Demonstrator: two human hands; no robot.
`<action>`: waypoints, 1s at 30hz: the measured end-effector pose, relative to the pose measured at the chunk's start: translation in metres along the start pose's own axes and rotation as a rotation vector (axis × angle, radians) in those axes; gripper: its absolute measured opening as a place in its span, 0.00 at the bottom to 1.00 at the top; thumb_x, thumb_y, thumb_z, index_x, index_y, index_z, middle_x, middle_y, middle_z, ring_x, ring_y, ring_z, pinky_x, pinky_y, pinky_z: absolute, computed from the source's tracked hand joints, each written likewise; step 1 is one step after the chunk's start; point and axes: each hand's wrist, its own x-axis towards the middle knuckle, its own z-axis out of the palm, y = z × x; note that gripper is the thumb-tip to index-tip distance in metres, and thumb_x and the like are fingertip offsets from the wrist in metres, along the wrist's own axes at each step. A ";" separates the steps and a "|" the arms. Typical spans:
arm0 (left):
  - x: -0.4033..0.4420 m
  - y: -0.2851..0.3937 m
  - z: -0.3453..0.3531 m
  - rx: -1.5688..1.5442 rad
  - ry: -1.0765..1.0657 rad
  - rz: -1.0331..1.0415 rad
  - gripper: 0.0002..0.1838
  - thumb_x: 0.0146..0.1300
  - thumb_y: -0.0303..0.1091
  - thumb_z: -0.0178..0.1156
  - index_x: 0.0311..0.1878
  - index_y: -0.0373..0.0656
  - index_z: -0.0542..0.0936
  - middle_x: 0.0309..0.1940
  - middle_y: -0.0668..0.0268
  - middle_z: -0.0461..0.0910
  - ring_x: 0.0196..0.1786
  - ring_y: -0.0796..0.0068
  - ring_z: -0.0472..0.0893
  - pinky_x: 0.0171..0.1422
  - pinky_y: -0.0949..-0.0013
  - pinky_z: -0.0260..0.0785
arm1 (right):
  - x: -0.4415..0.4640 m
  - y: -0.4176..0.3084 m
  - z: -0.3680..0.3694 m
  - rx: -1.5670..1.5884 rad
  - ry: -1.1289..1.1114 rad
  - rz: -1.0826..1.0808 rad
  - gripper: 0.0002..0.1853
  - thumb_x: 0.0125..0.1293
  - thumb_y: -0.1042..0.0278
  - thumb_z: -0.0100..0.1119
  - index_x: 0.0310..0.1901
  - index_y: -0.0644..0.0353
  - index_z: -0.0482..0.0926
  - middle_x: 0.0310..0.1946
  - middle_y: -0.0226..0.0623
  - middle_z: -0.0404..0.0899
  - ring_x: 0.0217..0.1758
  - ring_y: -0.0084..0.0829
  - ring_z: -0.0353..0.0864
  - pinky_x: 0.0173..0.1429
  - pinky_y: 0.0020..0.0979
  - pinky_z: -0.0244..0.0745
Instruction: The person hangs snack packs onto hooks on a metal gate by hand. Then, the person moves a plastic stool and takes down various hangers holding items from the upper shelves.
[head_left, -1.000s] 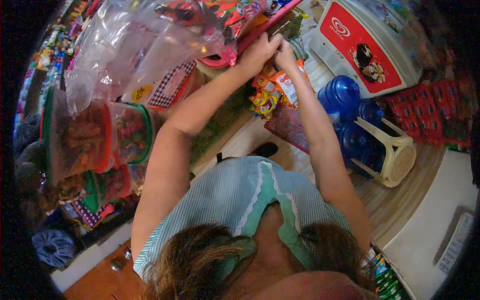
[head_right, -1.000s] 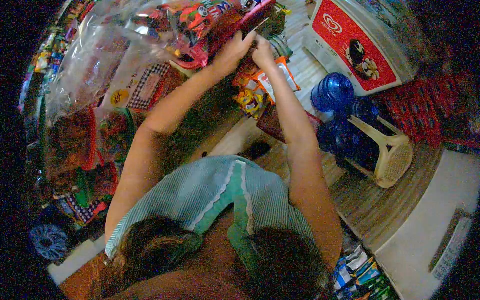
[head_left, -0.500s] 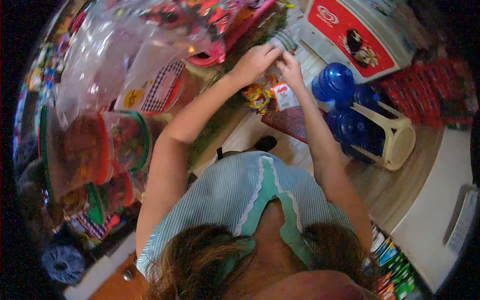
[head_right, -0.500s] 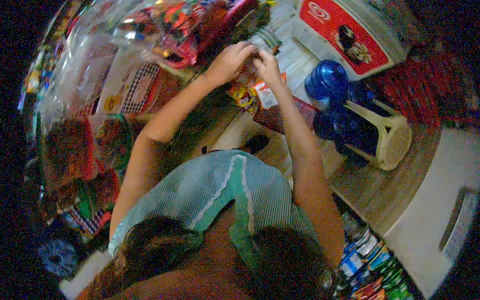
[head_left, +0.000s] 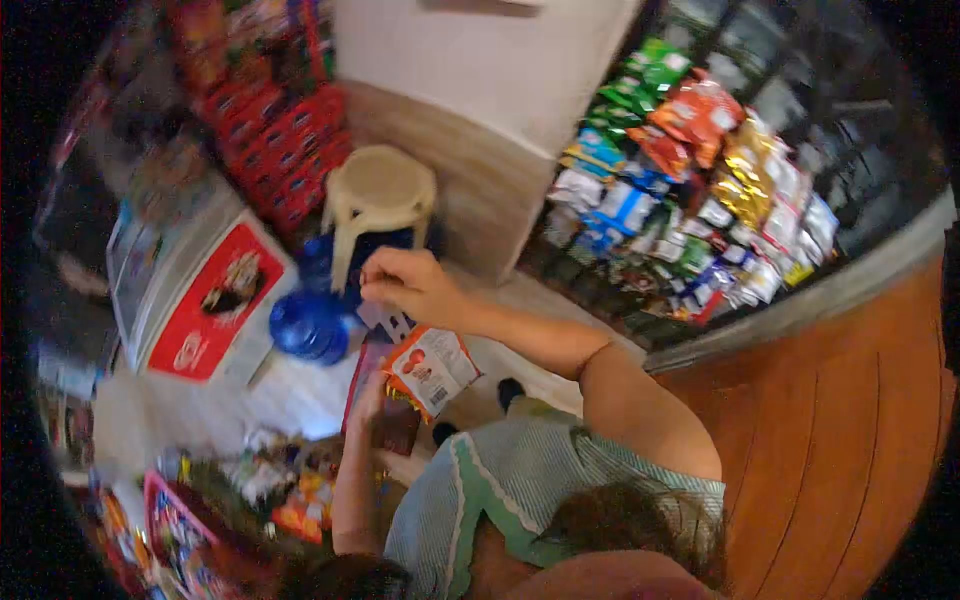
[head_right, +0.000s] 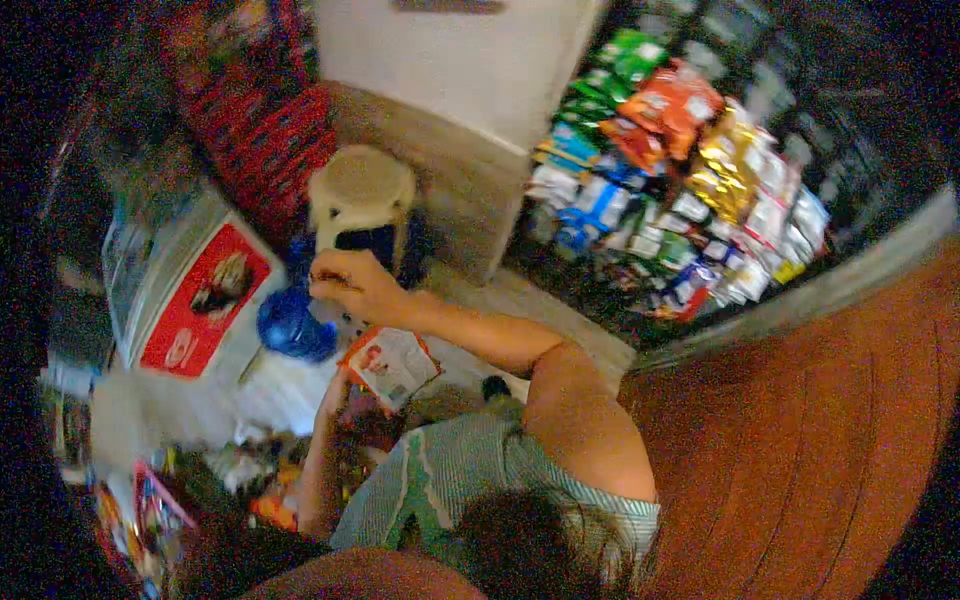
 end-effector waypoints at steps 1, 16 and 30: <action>0.021 0.007 0.015 -0.130 -0.062 -0.057 0.30 0.66 0.54 0.38 0.60 0.39 0.66 0.56 0.64 0.68 0.58 0.72 0.65 0.63 0.67 0.54 | 0.007 -0.011 -0.027 -0.085 0.049 -0.021 0.07 0.55 0.70 0.59 0.30 0.64 0.74 0.22 0.32 0.72 0.25 0.19 0.70 0.30 0.24 0.66; 0.274 0.305 0.297 -0.355 -0.792 0.151 0.33 0.65 0.58 0.36 0.63 0.40 0.61 0.58 0.60 0.67 0.58 0.63 0.70 0.61 0.59 0.63 | 0.099 -0.110 -0.463 -1.258 0.694 0.013 0.10 0.50 0.66 0.59 0.31 0.63 0.79 0.27 0.48 0.79 0.32 0.43 0.79 0.37 0.38 0.72; 0.417 0.350 0.350 -0.473 -0.672 0.235 0.25 0.64 0.51 0.41 0.54 0.41 0.69 0.49 0.60 0.75 0.49 0.68 0.76 0.54 0.63 0.69 | 0.152 -0.046 -0.608 -1.639 0.838 0.295 0.13 0.51 0.65 0.53 0.35 0.64 0.78 0.36 0.52 0.78 0.40 0.53 0.77 0.45 0.45 0.72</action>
